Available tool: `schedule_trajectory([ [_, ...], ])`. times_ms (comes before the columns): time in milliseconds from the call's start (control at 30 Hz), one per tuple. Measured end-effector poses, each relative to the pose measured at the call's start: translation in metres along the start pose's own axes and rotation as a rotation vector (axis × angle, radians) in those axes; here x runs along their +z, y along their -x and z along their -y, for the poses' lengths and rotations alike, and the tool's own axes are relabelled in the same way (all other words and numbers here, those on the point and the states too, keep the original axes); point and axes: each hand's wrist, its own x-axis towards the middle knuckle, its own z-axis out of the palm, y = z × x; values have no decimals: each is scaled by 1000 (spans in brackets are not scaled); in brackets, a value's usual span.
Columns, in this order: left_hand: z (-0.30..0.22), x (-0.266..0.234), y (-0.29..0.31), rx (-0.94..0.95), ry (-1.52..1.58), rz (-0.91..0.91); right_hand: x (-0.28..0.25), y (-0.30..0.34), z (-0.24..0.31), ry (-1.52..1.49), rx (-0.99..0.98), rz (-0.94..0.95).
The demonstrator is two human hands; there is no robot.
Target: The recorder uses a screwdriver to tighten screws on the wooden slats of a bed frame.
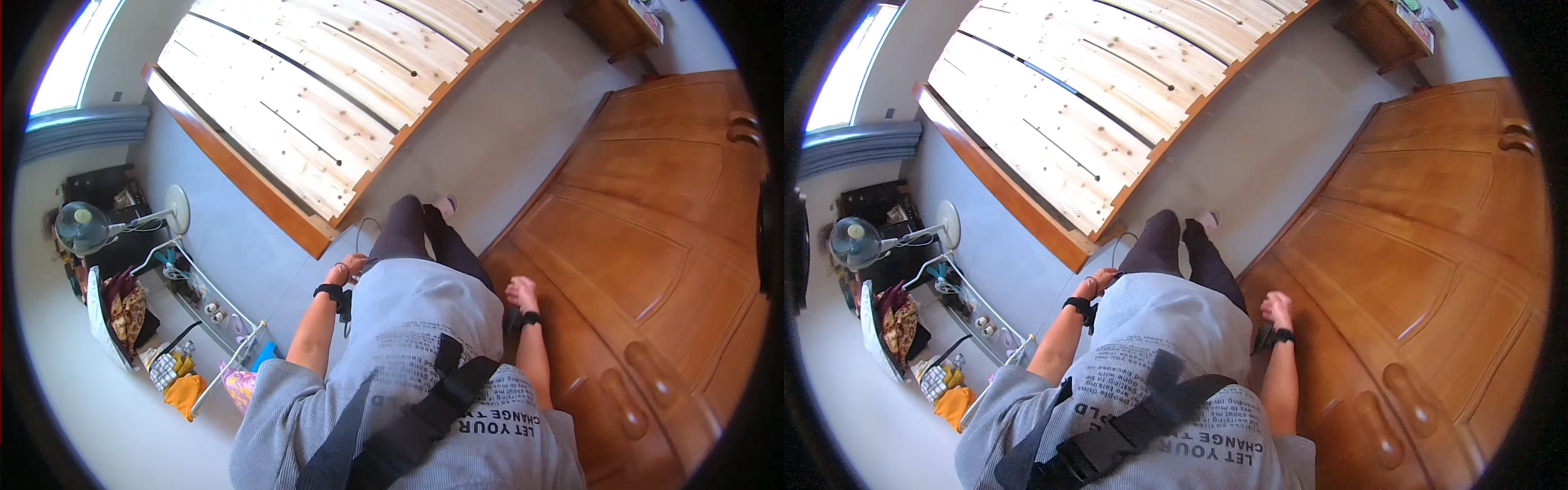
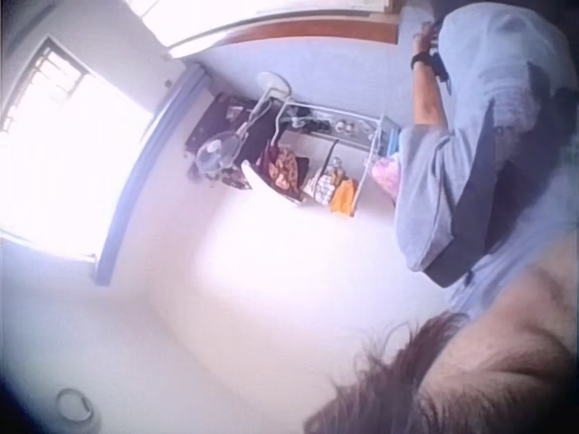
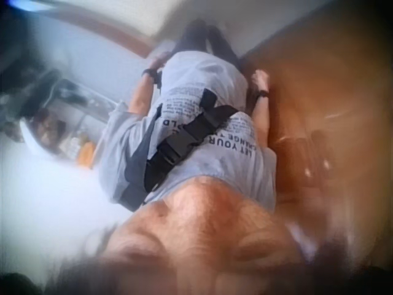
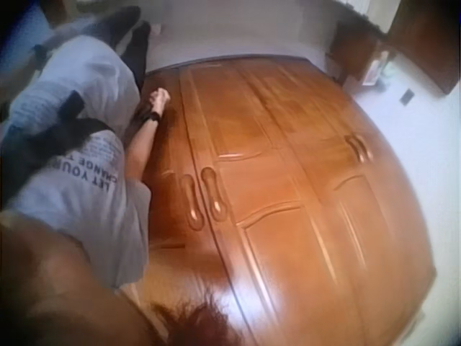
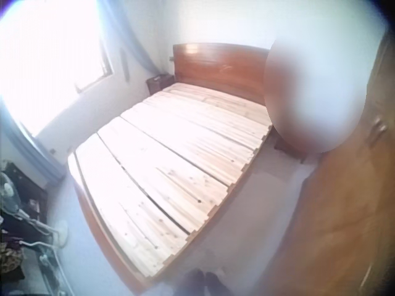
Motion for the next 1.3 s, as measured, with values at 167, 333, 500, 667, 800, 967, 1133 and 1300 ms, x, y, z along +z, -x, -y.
schedule_trajectory([
  [167, -34, -19, -92, 1317, -891, -103, -18, -47, 155, 75, -148, -5],
  [333, -184, -4, -30, 196, 138, 52, -29, -91, 231, 97, -182, -9],
  [500, -270, -15, -38, 23, 197, 34, -40, -111, 275, 183, -30, -15],
  [667, -316, -40, -98, 275, 33, 142, -68, -117, 343, 178, 90, -5],
  [800, -477, -36, -46, 62, 162, 78, -103, -135, 380, 89, 3, -92],
  [967, -567, -53, -69, 210, 283, 303, -133, -175, 424, -6, -63, -64],
  [1133, -612, -39, -101, 179, 231, 237, -175, -242, 413, 312, -97, -118],
  [1300, -700, 45, -105, -135, 336, 96, -258, -232, 517, -177, 258, -344],
])
